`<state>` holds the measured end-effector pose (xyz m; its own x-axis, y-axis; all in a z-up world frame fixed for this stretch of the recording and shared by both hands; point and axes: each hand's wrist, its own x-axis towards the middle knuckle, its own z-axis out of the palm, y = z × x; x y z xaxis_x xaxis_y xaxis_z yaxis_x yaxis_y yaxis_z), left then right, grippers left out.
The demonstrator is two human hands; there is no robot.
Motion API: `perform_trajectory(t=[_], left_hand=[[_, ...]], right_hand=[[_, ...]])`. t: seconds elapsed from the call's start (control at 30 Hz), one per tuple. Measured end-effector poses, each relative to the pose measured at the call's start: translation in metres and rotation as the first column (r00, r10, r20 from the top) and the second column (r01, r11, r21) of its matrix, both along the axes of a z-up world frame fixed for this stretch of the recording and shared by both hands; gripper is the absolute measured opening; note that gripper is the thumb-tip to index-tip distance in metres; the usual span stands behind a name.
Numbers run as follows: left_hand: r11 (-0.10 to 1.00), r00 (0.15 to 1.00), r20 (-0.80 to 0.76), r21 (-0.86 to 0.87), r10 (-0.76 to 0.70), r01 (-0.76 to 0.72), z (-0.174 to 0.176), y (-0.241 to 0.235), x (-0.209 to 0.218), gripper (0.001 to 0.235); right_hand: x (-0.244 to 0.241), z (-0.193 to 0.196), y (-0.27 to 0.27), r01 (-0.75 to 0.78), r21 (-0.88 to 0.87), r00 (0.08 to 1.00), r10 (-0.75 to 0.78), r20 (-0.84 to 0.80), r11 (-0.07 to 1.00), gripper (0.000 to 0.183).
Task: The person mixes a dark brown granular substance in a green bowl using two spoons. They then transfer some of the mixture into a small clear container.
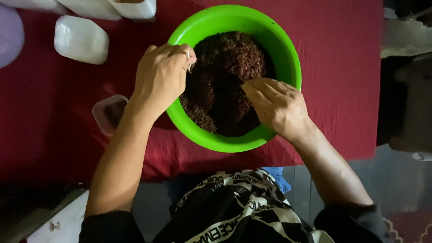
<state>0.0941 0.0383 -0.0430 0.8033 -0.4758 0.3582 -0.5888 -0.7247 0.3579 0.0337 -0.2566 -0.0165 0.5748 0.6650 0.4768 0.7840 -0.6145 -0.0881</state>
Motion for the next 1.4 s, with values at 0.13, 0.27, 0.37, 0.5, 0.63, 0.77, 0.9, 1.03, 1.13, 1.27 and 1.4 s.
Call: perform_trajectory(t=[0.13,0.27,0.37,0.5,0.63,0.77,0.9,1.03,1.13,1.27,1.4], left_hand=[[0.999,0.999,0.038,-0.053,-0.005,0.007,0.006,0.002,-0.002,0.015],[1.0,0.996,0.085,0.011,0.013,-0.014,-0.007,-0.001,0.0,0.013],[1.0,0.994,0.107,0.014,0.024,-0.026,-0.012,-0.003,0.001,0.012],[0.999,0.989,0.144,0.013,0.036,-0.038,-0.014,-0.002,0.0,0.043],[0.999,0.994,0.091,-0.001,0.052,-0.052,-0.015,-0.002,0.001,0.04],[0.999,0.988,0.149,0.009,0.034,-0.036,-0.018,-0.002,0.002,0.045],[1.0,0.986,0.164,0.001,0.03,-0.031,-0.014,-0.001,0.0,0.041],[0.998,0.98,0.193,0.028,0.045,-0.052,-0.014,-0.002,-0.001,0.031],[0.996,0.982,0.17,0.022,0.078,-0.082,-0.007,-0.002,-0.007,0.027],[0.985,0.988,0.087,0.103,0.129,-0.138,0.0,-0.008,-0.016,0.027],[0.99,0.994,-0.045,-0.098,0.097,-0.101,0.011,-0.022,-0.015,0.027]], right_hand=[[-0.01,0.028,0.003,0.043,0.01,0.994,-0.044,0.1,0.999,0.01],[0.0,0.004,-0.004,0.142,-0.04,0.988,-0.139,0.068,0.989,0.013],[0.005,-0.013,0.002,0.1,-0.008,0.995,-0.1,0.009,0.995,0.017],[-0.011,-0.023,0.019,0.064,0.052,0.998,-0.066,0.023,0.997,0.017],[-0.031,0.011,0.026,0.012,0.079,0.999,-0.008,-0.051,0.997,0.017],[-0.051,0.039,0.026,0.027,0.074,1.0,-0.026,-0.011,0.997,0.017],[-0.058,0.019,0.028,-0.051,0.148,0.99,0.07,-0.123,0.988,0.018],[-0.034,0.007,0.012,-0.001,0.053,0.999,-0.001,0.039,0.999,0.014],[-0.022,0.012,-0.006,-0.036,0.065,0.998,0.032,0.057,0.997,0.011],[-0.006,0.014,-0.022,0.248,0.04,0.958,-0.251,0.14,0.968,0.009],[0.021,-0.014,-0.018,0.342,0.104,0.932,-0.351,0.085,0.934,0.004]])
